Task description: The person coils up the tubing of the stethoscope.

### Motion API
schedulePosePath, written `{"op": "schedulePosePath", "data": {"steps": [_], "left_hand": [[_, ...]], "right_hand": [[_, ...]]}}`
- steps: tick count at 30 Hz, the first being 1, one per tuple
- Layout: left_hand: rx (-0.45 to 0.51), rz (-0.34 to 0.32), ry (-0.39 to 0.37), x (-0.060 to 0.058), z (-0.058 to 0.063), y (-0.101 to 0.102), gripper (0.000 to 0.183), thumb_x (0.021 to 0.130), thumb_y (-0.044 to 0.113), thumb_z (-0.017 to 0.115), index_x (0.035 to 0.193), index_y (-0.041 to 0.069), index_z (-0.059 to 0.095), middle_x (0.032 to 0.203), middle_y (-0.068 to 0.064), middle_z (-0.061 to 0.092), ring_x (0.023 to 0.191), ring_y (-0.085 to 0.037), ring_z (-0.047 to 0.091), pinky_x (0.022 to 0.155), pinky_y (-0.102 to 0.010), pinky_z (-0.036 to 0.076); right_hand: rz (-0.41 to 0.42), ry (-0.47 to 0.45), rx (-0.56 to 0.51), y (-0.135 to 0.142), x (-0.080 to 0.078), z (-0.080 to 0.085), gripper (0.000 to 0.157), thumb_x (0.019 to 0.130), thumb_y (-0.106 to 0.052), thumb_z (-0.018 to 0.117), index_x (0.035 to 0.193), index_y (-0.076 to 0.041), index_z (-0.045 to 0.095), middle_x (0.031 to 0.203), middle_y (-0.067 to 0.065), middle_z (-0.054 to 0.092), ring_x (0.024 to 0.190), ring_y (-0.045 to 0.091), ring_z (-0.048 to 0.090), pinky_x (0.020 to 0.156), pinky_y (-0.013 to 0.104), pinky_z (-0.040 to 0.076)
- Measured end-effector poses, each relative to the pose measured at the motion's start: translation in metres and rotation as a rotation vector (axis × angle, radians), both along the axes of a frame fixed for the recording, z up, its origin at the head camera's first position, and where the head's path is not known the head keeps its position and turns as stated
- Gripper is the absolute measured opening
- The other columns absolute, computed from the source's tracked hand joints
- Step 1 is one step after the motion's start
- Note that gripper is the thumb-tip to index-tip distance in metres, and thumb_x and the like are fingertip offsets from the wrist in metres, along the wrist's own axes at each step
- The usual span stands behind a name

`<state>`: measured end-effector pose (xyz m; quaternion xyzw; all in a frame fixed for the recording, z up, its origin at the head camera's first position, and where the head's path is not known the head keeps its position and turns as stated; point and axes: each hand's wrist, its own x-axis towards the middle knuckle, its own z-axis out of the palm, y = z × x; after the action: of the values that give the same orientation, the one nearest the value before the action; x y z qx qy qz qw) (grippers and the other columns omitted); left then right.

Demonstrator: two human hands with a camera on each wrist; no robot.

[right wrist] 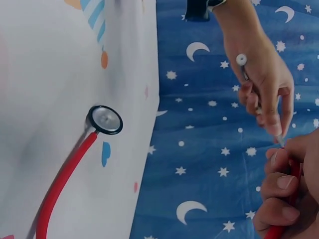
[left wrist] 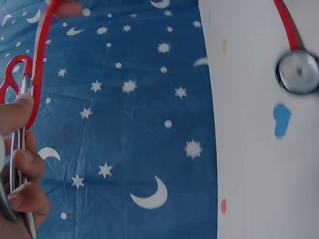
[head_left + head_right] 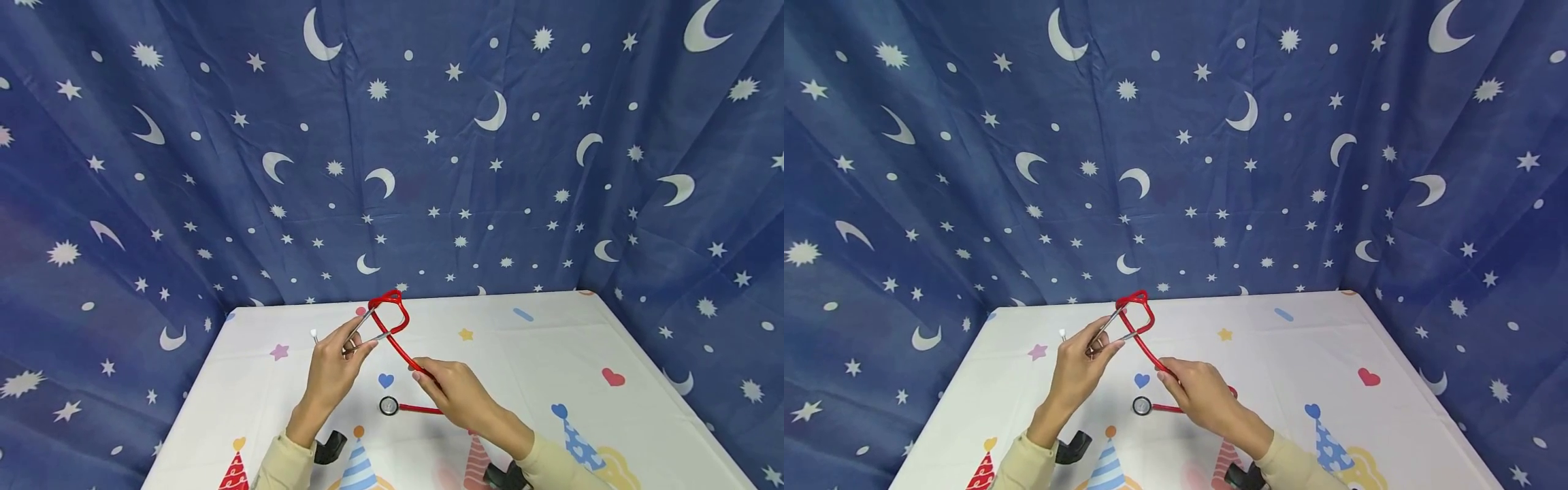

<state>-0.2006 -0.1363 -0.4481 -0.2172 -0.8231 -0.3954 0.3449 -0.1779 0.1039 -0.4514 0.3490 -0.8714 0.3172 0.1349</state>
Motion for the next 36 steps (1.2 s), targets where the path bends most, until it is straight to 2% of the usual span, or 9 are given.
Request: {"op": "schedulePosePath", "data": {"steps": [3, 7, 12, 18, 22, 25, 28, 32, 36], "left_hand": [[-0.032, 0.050, 0.009, 0.000, -0.001, -0.004, 0.049, 0.077, 0.015, 0.083, 0.121, 0.002, 0.066, 0.070, 0.005, 0.058, 0.056, -0.001, 0.043, 0.050, -0.012, 0.036], [-0.052, 0.083, 0.013, 0.000, -0.002, -0.010, 0.048, 0.077, 0.015, 0.084, 0.119, 0.003, 0.066, 0.070, 0.005, 0.058, 0.056, -0.002, 0.043, 0.052, -0.012, 0.036], [-0.054, 0.090, 0.017, -0.001, -0.003, -0.013, 0.047, 0.077, 0.016, 0.084, 0.118, 0.002, 0.066, 0.070, 0.005, 0.059, 0.055, -0.004, 0.045, 0.052, -0.012, 0.036], [-0.057, 0.099, -0.003, 0.000, -0.005, -0.012, 0.047, 0.077, 0.016, 0.084, 0.119, 0.003, 0.066, 0.070, 0.005, 0.059, 0.055, 0.000, 0.042, 0.050, -0.014, 0.036], [-0.070, 0.162, 0.001, -0.001, -0.005, -0.012, 0.047, 0.078, 0.018, 0.084, 0.119, 0.003, 0.066, 0.070, 0.003, 0.061, 0.055, -0.001, 0.042, 0.050, -0.018, 0.037], [-0.079, 0.214, 0.000, -0.001, -0.005, -0.013, 0.047, 0.078, 0.019, 0.084, 0.118, 0.003, 0.066, 0.069, 0.002, 0.061, 0.053, -0.003, 0.043, 0.049, -0.019, 0.036], [-0.097, 0.239, -0.013, -0.001, -0.005, -0.014, 0.047, 0.078, 0.019, 0.084, 0.118, 0.002, 0.067, 0.069, 0.002, 0.061, 0.053, -0.003, 0.042, 0.048, -0.019, 0.035], [-0.113, 0.250, -0.022, -0.001, -0.005, -0.016, 0.047, 0.079, 0.020, 0.083, 0.120, 0.003, 0.066, 0.069, 0.002, 0.061, 0.053, -0.004, 0.042, 0.048, -0.019, 0.034], [-0.151, 0.244, -0.011, -0.001, -0.005, -0.015, 0.047, 0.079, 0.021, 0.083, 0.120, 0.004, 0.067, 0.070, 0.003, 0.060, 0.055, -0.005, 0.043, 0.049, -0.020, 0.035]], "right_hand": [[0.008, 0.014, -0.014, 0.001, 0.003, 0.001, 0.021, 0.101, -0.021, 0.056, 0.110, -0.006, 0.068, 0.065, -0.013, 0.048, 0.055, -0.005, 0.035, 0.049, 0.012, 0.035], [-0.001, 0.041, -0.034, 0.004, 0.006, 0.004, 0.018, 0.100, -0.018, 0.058, 0.109, -0.007, 0.069, 0.065, -0.015, 0.048, 0.055, -0.006, 0.034, 0.049, 0.011, 0.034], [-0.014, 0.072, -0.039, 0.009, 0.008, 0.007, 0.016, 0.099, -0.016, 0.059, 0.107, -0.007, 0.070, 0.066, -0.014, 0.051, 0.058, -0.005, 0.038, 0.052, 0.011, 0.037], [-0.011, 0.062, -0.044, 0.013, 0.011, 0.008, 0.016, 0.098, -0.014, 0.060, 0.107, -0.005, 0.069, 0.064, -0.014, 0.047, 0.057, -0.006, 0.035, 0.051, 0.011, 0.037], [0.030, 0.053, -0.048, 0.014, 0.016, 0.011, 0.017, 0.098, -0.014, 0.061, 0.108, -0.003, 0.069, 0.065, -0.015, 0.045, 0.057, -0.007, 0.033, 0.051, 0.008, 0.034], [0.061, 0.045, -0.065, 0.017, 0.020, 0.015, 0.017, 0.097, -0.013, 0.062, 0.108, -0.003, 0.069, 0.065, -0.014, 0.044, 0.056, -0.008, 0.032, 0.048, 0.006, 0.031], [0.082, 0.052, -0.082, 0.021, 0.023, 0.020, 0.014, 0.095, -0.010, 0.064, 0.106, -0.003, 0.069, 0.065, -0.014, 0.048, 0.056, -0.010, 0.031, 0.046, 0.005, 0.029], [0.091, 0.071, -0.096, 0.027, 0.023, 0.029, 0.011, 0.093, -0.007, 0.066, 0.103, -0.006, 0.069, 0.067, -0.013, 0.052, 0.055, -0.010, 0.034, 0.045, 0.004, 0.032], [0.090, 0.130, -0.121, 0.031, 0.020, 0.039, 0.011, 0.091, -0.005, 0.067, 0.101, -0.007, 0.070, 0.068, -0.012, 0.055, 0.056, -0.009, 0.038, 0.047, 0.004, 0.034]]}}
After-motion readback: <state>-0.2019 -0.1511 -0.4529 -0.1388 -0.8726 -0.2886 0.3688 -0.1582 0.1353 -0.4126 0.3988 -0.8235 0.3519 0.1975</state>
